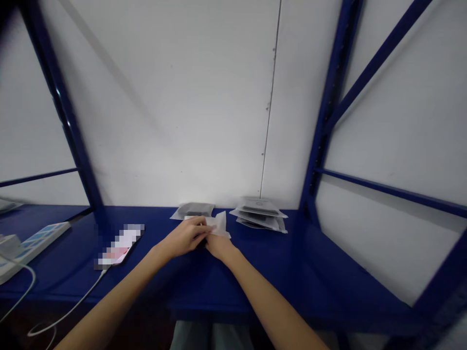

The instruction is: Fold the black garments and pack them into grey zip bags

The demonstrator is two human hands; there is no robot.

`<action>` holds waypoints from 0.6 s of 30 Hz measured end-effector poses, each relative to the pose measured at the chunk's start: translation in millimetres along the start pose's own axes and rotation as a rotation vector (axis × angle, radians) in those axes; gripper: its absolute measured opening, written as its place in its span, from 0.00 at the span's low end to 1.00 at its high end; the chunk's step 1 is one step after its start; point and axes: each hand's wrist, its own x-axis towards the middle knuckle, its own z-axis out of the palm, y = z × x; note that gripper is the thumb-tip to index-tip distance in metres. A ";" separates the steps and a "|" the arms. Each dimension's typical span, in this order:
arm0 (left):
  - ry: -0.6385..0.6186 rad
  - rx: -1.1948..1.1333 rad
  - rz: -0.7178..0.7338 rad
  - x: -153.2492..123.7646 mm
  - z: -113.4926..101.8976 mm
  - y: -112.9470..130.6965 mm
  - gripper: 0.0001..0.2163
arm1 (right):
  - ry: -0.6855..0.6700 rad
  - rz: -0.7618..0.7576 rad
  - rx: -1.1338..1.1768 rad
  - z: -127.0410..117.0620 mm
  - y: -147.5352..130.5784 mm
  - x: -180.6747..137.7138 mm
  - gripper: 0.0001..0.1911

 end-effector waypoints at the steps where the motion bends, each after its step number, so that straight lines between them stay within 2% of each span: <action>1: 0.000 0.071 -0.050 -9.0 1.1 -0.5 0.14 | 0.009 0.010 0.004 -1.1 -0.7 -0.7 0.32; 4: -0.038 0.239 -0.283 -30.7 7.1 -3.8 0.15 | 0.036 0.029 -0.012 -2.8 -4.7 -0.2 0.37; 6: -0.108 0.260 -0.396 -38.0 11.1 -2.0 0.16 | 0.049 0.060 -0.033 -1.7 -8.5 2.8 0.37; 9: -0.167 0.225 -0.417 -37.4 13.7 10.6 0.16 | 0.074 0.137 -0.056 2.0 -14.4 10.5 0.31; 12: -0.125 0.209 -0.387 -29.6 13.2 24.5 0.13 | 0.079 0.170 -0.053 0.9 -18.4 15.2 0.23; 15: -0.105 0.239 -0.417 -24.6 14.9 26.3 0.12 | 0.065 0.127 -0.016 -9.3 -20.0 9.7 0.20; 18: -0.104 0.285 -0.457 -26.1 20.5 18.1 0.13 | 0.054 0.027 0.071 -20.3 -22.1 -2.9 0.22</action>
